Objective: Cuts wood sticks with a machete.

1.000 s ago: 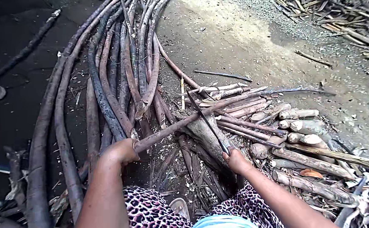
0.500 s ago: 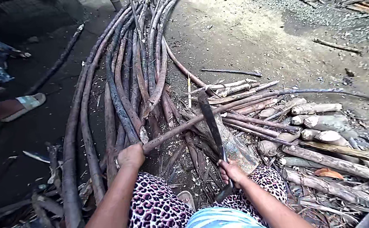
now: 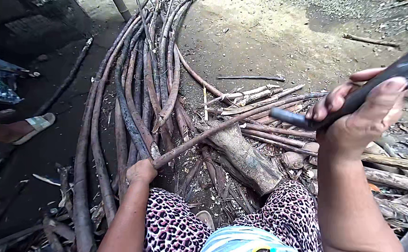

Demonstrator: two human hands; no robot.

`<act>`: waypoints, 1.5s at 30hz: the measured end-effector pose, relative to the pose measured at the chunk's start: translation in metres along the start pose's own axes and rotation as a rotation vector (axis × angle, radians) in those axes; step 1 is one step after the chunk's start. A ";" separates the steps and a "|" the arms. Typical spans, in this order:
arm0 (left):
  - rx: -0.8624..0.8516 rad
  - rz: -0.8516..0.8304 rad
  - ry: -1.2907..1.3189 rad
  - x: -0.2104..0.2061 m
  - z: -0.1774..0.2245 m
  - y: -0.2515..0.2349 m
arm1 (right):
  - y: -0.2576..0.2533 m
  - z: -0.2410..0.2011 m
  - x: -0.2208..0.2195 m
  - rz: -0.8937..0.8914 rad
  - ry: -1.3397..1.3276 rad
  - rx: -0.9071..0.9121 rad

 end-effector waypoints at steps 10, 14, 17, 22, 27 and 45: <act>-0.095 -0.056 0.039 -0.012 -0.002 -0.004 | 0.333 0.195 0.012 -0.308 0.561 -1.622; -0.278 -0.226 0.044 -0.042 0.011 -0.014 | 0.333 0.180 -0.011 0.123 -0.146 -1.859; -0.244 -0.184 0.056 -0.037 0.009 -0.014 | 0.312 0.179 0.008 -0.005 0.128 -1.715; -0.137 -0.041 0.143 -0.019 -0.012 -0.022 | 0.238 0.150 0.005 -0.320 0.513 -1.357; -0.049 -0.082 0.136 -0.028 -0.023 -0.038 | 0.117 0.081 -0.054 -0.381 0.427 -0.743; -0.082 -0.085 0.223 -0.026 -0.019 -0.020 | 0.264 0.196 0.010 -0.812 1.136 -1.494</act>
Point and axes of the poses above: each hand's wrist, its own y-axis away from the middle knuckle, its own x-axis out of the back of the hand, z = x × y, the point moved 9 cm from there along -y, towards the middle knuckle, and after that the axes turned 8 degrees about -y, right-handed, at the moved point
